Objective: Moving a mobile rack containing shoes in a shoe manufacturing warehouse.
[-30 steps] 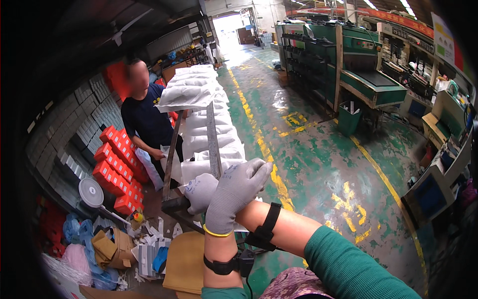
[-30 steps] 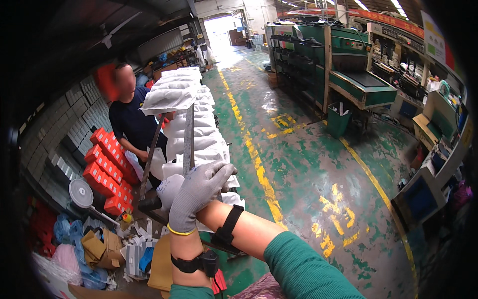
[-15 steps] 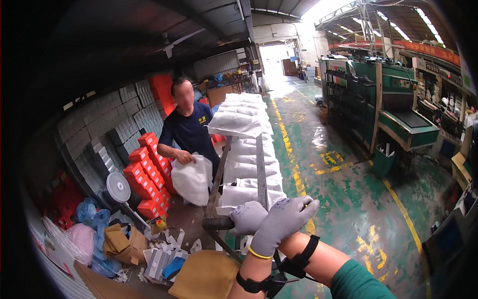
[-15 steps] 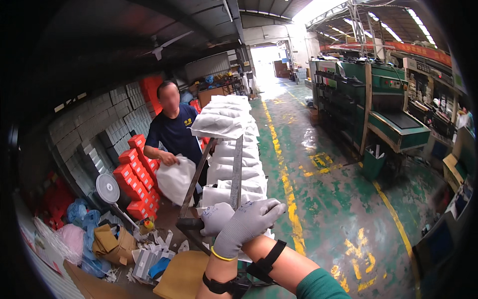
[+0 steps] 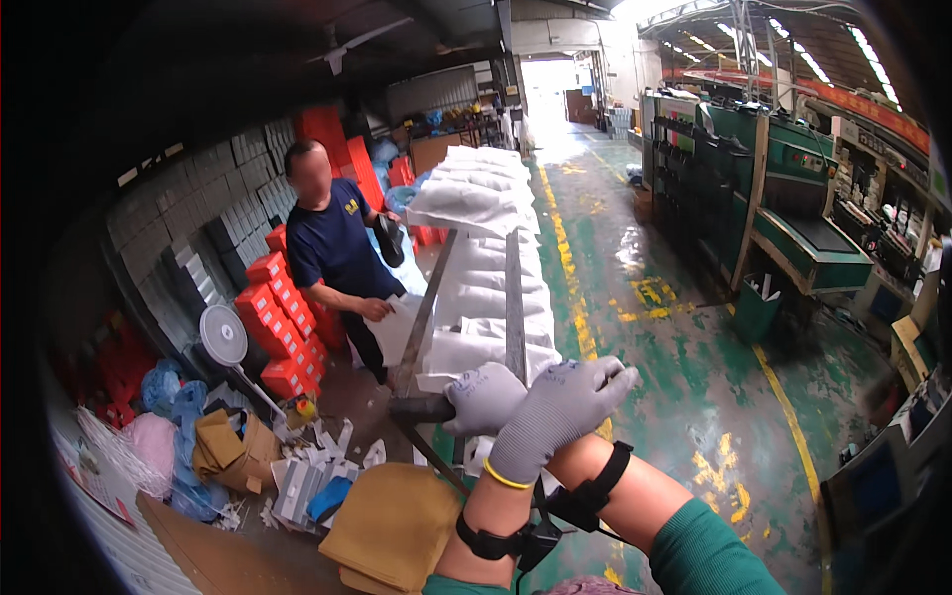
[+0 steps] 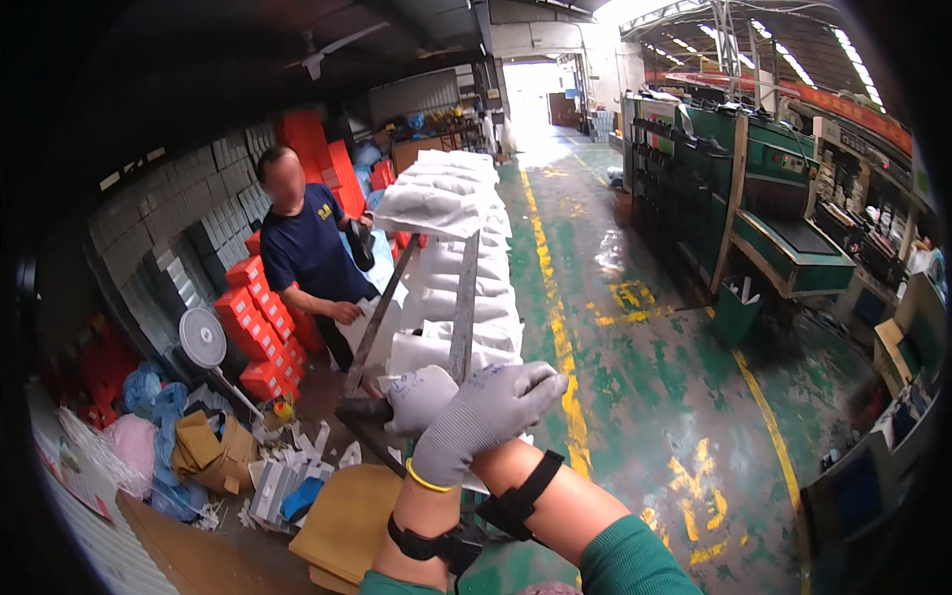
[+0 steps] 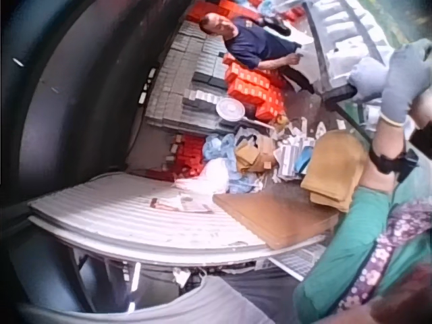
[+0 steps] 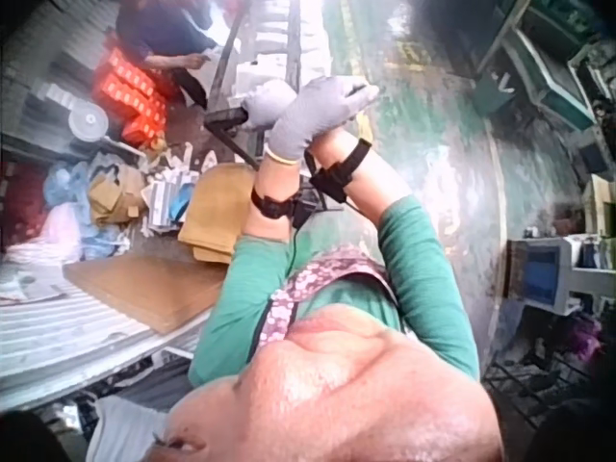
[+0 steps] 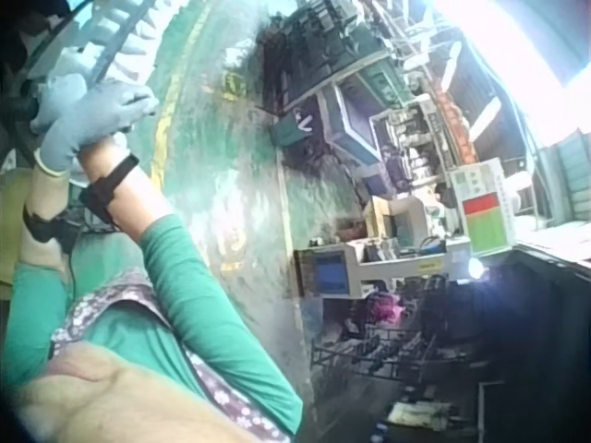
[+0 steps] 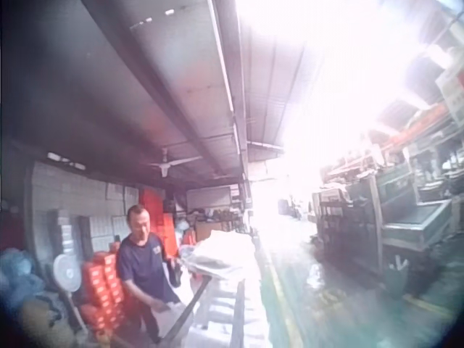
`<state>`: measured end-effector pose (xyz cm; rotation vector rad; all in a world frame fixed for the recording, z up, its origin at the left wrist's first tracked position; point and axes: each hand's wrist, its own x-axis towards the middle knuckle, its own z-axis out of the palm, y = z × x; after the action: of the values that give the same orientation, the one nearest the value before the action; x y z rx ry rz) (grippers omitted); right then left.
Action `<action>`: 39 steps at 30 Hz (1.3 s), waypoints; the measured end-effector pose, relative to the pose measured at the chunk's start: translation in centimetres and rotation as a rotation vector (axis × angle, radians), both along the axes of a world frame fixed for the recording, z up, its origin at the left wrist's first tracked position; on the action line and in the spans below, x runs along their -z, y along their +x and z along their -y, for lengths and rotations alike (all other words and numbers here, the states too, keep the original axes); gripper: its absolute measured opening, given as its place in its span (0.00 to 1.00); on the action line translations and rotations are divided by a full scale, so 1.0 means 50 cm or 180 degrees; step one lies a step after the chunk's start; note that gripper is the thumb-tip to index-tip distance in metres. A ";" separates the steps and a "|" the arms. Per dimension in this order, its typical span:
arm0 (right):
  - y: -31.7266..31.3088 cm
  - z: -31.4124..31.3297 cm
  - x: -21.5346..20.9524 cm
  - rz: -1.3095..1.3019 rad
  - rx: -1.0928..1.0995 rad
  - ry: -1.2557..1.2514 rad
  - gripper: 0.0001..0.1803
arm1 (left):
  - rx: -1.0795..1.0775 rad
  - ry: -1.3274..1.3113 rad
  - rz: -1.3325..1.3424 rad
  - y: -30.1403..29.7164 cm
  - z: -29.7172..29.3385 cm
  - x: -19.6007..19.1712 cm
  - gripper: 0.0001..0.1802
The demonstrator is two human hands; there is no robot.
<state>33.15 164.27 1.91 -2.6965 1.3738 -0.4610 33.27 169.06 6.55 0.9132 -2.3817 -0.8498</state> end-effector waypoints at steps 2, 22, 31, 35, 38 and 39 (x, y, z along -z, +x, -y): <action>0.003 -0.004 0.001 0.0030 0.0021 0.0082 0.20 | -0.0038 0.0055 0.0110 0.000 0.000 0.004 0.23; 0.000 -0.016 -0.003 0.0023 0.0165 0.0163 0.19 | -0.0021 -0.0120 0.0159 0.000 -0.005 0.013 0.21; -0.007 -0.020 -0.001 0.0062 0.0103 0.0109 0.18 | -0.0004 -0.0158 0.0046 -0.006 -0.009 0.019 0.21; 0.000 -0.017 0.003 0.0098 0.0041 0.0112 0.18 | -0.0002 -0.0204 0.0008 0.003 -0.007 0.026 0.21; 0.027 -0.010 0.010 0.0055 0.0046 0.0084 0.18 | 0.0069 -0.0340 -0.0092 0.027 0.001 0.035 0.21; 0.025 -0.011 0.010 0.0071 0.0043 0.0075 0.18 | 0.0009 -0.0296 -0.0061 0.024 -0.004 0.030 0.20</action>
<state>34.42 164.81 1.40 -2.6569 1.3837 -0.4716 34.48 169.26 5.07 0.8615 -2.3852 -0.7387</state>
